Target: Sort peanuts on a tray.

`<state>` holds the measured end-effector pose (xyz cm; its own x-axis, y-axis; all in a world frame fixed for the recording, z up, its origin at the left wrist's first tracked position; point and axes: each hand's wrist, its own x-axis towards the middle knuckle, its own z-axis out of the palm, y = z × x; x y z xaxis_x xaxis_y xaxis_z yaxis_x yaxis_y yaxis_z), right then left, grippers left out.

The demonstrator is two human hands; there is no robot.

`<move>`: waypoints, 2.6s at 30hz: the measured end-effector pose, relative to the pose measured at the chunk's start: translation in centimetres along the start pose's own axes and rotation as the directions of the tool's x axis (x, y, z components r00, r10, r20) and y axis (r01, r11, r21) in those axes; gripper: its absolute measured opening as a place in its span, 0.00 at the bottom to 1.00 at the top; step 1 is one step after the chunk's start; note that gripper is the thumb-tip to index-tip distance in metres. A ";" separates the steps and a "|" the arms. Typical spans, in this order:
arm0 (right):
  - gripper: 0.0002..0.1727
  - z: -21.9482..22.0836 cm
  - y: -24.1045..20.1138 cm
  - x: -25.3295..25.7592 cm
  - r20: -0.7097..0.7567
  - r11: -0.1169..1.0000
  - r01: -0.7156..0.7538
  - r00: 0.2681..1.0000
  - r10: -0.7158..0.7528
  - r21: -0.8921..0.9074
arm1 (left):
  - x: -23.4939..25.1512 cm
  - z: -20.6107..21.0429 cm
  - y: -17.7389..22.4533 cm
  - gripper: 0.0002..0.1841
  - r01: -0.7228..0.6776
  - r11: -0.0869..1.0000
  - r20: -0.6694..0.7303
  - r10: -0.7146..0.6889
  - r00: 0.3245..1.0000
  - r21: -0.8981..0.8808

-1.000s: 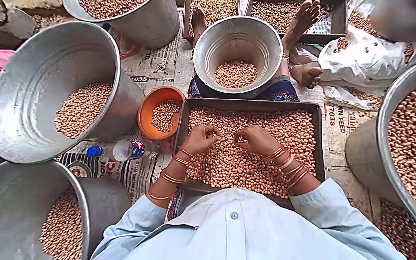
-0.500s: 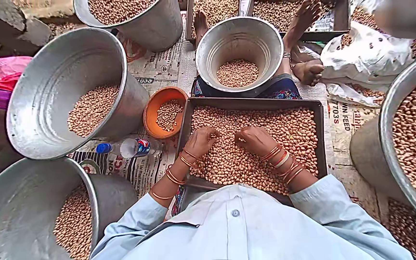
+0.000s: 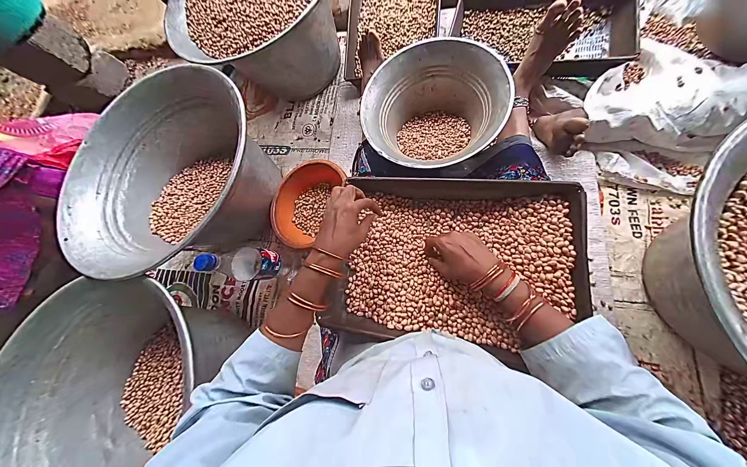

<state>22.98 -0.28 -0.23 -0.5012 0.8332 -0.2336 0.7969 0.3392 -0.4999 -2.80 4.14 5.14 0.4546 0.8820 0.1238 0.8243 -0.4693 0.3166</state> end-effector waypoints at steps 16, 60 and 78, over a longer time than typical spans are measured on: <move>0.09 -5.0 2.4 -3.3 -0.340 0.702 0.062 0.902 0.264 0.709 | 0.7 4.1 0.6 0.09 0.133 0.965 0.090 -0.115 0.989 -0.228; 0.07 0.0 -1.3 -0.9 0.015 0.999 0.045 0.999 -0.046 0.029 | -3.3 3.6 -1.8 0.13 0.309 0.613 0.393 0.004 0.919 -0.727; 0.10 -1.7 0.5 -0.4 0.003 0.952 -0.039 0.999 0.040 0.303 | -3.4 5.2 2.1 0.05 0.208 0.931 0.420 -0.067 0.905 -0.300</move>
<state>24.10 0.29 1.00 -0.4699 0.8450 -0.2554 0.6762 0.1586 -0.7194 -0.83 -0.07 0.51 0.4979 0.8121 -0.3042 0.7609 -0.2408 0.6026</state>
